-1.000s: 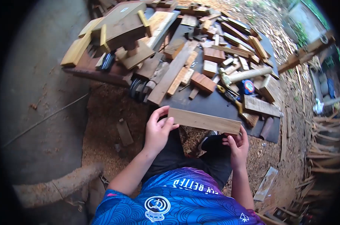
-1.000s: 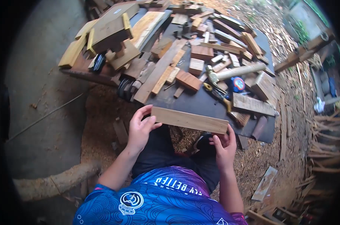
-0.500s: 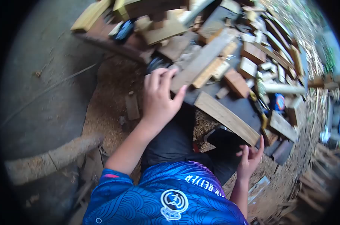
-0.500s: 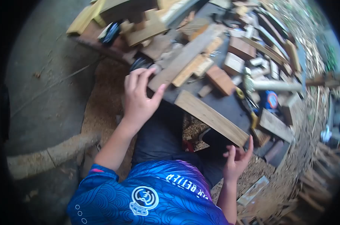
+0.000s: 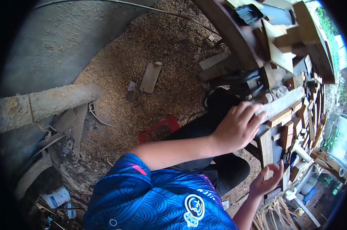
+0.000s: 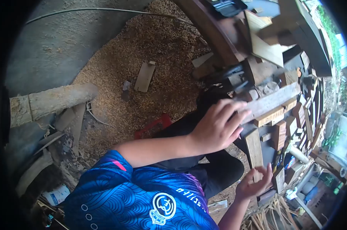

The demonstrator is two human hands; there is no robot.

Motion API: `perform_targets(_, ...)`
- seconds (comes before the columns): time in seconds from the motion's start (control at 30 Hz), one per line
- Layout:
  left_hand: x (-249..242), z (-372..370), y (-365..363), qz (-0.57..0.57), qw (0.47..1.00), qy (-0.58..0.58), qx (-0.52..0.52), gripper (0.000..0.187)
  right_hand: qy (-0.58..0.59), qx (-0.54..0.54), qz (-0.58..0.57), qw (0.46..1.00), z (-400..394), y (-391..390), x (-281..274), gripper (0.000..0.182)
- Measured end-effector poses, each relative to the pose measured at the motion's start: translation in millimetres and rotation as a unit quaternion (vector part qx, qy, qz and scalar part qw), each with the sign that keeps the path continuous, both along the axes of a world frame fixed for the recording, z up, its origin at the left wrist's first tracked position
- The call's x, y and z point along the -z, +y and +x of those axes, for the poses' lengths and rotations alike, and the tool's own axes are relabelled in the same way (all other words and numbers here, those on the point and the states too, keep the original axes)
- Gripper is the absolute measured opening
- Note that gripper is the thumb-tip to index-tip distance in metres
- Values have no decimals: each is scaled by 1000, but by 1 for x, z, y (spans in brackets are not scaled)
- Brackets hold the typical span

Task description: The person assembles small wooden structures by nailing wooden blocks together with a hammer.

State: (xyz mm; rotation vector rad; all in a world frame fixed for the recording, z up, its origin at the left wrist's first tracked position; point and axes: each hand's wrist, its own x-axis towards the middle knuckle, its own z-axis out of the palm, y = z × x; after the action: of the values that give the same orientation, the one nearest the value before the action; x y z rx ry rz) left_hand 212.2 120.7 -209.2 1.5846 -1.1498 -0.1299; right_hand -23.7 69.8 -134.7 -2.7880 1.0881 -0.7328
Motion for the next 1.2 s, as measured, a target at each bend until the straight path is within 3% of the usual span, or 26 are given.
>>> perform_targets(0.13,31,10,33,-60,998,17,28,49,102,14,-48,994,50,2,16,49)
perform_targets(0.17,45,14,41,-42,998,26,31,47,106,21,-40,993,49,1,25,50)
perform_targets(0.27,93,26,63,58,996,48,43,41,159,5,-164,974,46,-7,46,51)
perform_targets(0.37,123,39,75,119,972,203,13,42,165,18,-231,959,54,-13,58,53)
perform_targets(0.5,142,53,69,149,958,244,32,43,176,41,-262,948,55,-14,63,55)
perform_targets(0.57,157,65,62,198,906,364,90,44,196,44,-279,939,53,-14,63,57)
perform_targets(0.6,173,72,56,190,908,362,95,44,213,43,-277,936,54,-13,61,58)
perform_targets(0.73,277,131,5,284,918,274,-21,44,224,53,-260,938,37,-12,64,62)
perform_targets(0.8,328,169,-37,322,902,284,-39,45,213,52,-252,943,33,-12,65,66)
perform_targets(0.87,393,196,-89,316,916,237,-76,43,203,59,-264,941,41,-10,64,63)
perform_targets(0.93,424,221,-132,316,926,187,-84,47,233,70,-271,931,54,-5,61,61)
perform_targets(0.97,438,232,-152,327,929,143,-97,51,261,39,-296,918,24,-13,66,66)
perform_targets(1.0,496,243,-190,314,934,140,-100,51,254,40,-309,916,21,-29,74,66)
perform_targets(1.07,606,237,-240,116,947,264,-141,52,247,25,-321,914,19,-53,86,65)
perform_targets(1.1,541,255,-235,101,951,262,-132,52,246,23,-329,911,17,-61,90,64)
perform_targets(1.13,463,273,-225,432,896,94,-40,52,242,26,-343,907,15,-71,95,64)
perform_targets(1.2,482,291,-235,373,921,105,-35,52,239,36,-371,897,9,-85,100,63)
